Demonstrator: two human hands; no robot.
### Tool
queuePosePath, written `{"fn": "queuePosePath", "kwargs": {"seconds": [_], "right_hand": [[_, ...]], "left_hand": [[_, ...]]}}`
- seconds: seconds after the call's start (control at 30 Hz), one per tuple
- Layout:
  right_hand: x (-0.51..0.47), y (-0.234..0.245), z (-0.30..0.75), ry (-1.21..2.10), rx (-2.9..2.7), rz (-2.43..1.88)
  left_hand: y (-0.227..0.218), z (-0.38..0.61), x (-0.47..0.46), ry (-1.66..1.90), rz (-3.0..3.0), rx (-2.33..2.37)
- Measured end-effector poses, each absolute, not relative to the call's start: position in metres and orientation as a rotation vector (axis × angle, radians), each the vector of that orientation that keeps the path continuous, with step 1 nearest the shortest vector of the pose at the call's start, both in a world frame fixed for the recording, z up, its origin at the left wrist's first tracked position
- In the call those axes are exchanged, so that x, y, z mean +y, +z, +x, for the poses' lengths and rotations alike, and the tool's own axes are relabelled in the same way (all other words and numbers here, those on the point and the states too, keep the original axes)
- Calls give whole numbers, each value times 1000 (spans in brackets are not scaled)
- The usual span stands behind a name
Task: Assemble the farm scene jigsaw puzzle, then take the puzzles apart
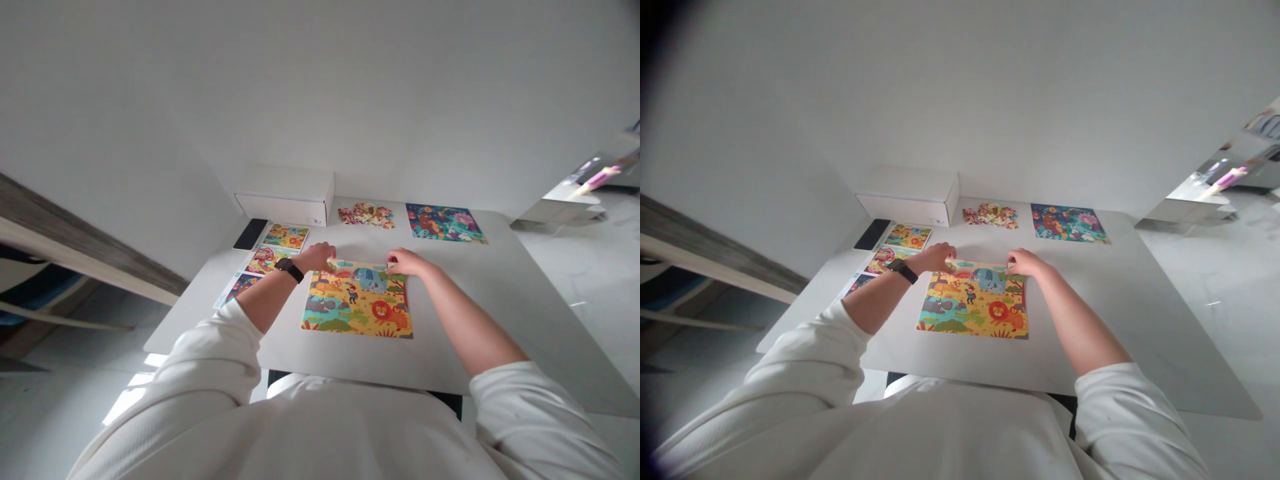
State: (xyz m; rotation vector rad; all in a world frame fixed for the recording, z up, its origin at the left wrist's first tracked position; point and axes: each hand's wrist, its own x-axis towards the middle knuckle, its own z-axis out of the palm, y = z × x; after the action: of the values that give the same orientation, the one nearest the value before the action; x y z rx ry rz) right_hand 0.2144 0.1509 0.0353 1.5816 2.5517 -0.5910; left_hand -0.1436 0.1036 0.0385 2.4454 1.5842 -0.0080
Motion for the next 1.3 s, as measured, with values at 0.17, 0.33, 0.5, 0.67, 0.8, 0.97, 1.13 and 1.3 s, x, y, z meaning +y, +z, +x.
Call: {"fn": "queuePosePath", "kwargs": {"seconds": [0.17, 0.33, 0.5, 0.67, 0.8, 0.97, 1.13, 1.3], "right_hand": [[143, 28, 225, -925, 2534, 1658], [136, 35, 224, -941, 2546, 1569], [135, 41, 219, -826, 2539, 1532], [131, 43, 203, -656, 2530, 1614], [132, 45, 193, -597, 2466, 1634], [139, 46, 199, -812, 2482, 1646], [143, 52, 221, -1217, 2546, 1595], [133, 67, 236, -1666, 2485, 1554]], "left_hand": [[38, -150, 103, 198, 2251, 1422], [44, -150, 96, 301, 2232, 1422], [53, -147, 89, 247, 2291, 1425], [61, -146, 89, 344, 2236, 1410], [71, -151, 88, 523, 2074, 1419], [74, -149, 68, 483, 1866, 1265], [53, -130, 45, 259, 2121, 1221], [40, -108, 60, 371, 2332, 1456]]}}
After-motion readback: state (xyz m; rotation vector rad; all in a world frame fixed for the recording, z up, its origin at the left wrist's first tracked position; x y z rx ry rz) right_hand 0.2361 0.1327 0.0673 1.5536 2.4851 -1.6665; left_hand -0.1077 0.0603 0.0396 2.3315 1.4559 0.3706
